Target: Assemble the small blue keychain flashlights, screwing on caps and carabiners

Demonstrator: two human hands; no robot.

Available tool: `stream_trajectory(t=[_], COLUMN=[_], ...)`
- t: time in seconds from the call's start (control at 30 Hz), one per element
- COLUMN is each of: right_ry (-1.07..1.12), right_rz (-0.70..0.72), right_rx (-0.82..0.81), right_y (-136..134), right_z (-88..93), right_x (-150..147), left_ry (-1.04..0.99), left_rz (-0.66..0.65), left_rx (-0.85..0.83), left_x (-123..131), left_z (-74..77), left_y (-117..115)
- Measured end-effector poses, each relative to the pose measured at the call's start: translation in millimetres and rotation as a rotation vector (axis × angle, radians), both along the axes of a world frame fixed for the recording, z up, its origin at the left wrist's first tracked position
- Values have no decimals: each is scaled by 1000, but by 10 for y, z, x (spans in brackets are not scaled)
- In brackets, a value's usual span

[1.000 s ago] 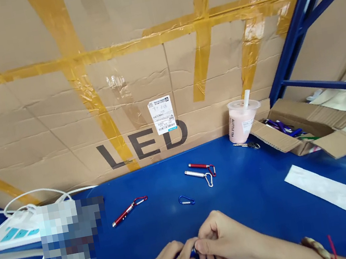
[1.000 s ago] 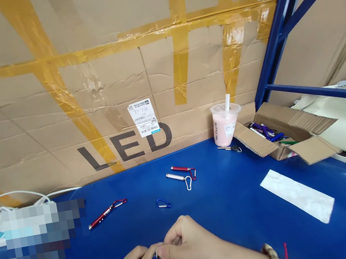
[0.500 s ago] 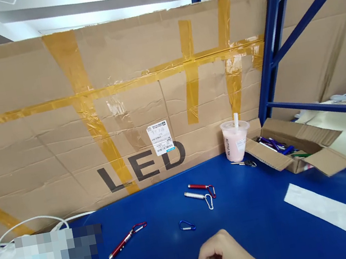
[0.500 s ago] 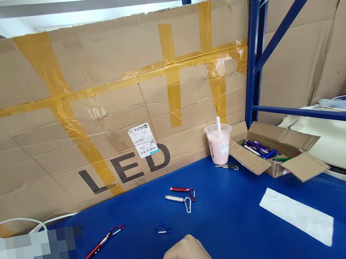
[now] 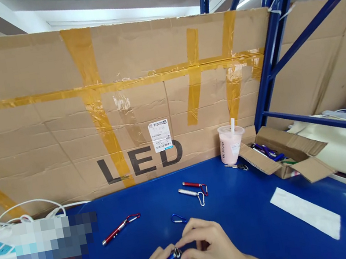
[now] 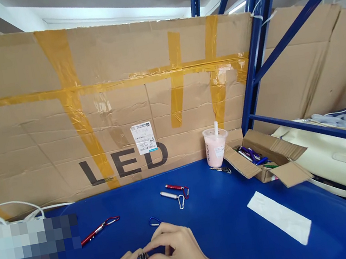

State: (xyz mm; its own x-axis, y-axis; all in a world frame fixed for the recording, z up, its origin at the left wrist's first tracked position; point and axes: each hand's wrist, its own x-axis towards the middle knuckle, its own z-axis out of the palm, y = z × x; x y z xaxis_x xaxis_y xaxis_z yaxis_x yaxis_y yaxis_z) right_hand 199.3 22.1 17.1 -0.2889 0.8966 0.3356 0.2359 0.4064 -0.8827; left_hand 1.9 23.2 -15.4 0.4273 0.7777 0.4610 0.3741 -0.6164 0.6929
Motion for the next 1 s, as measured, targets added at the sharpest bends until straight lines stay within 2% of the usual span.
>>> stream_trajectory(t=[0.1,0.23,0.3,0.47,0.7,0.83,1.0], right_ry=[-17,-39,-27,-17,-3,9,-25], right_rz=[23,-3,-8,-21,-11,14,34], right_rx=[32,84,106,66,-27,-81,-101], right_y=[-6,-3,-5,-3,33,37,19], right_z=[-3,-8,-8,9,9,7,21], right_x=[7,25,32,31,37,36,40], left_ry=[77,219,259,226,137,84,108], left_rz=[29,131,121,56,7,16,20], left_rx=[-72,-146,-165,-137,-117,-20,-5], left_x=[-52,-115,-120,-71,-4,88,134], left_z=[-66,-190,-197,-105,-56,86,206], left_y=[5,-11,-18,-39,-104,-153,-220])
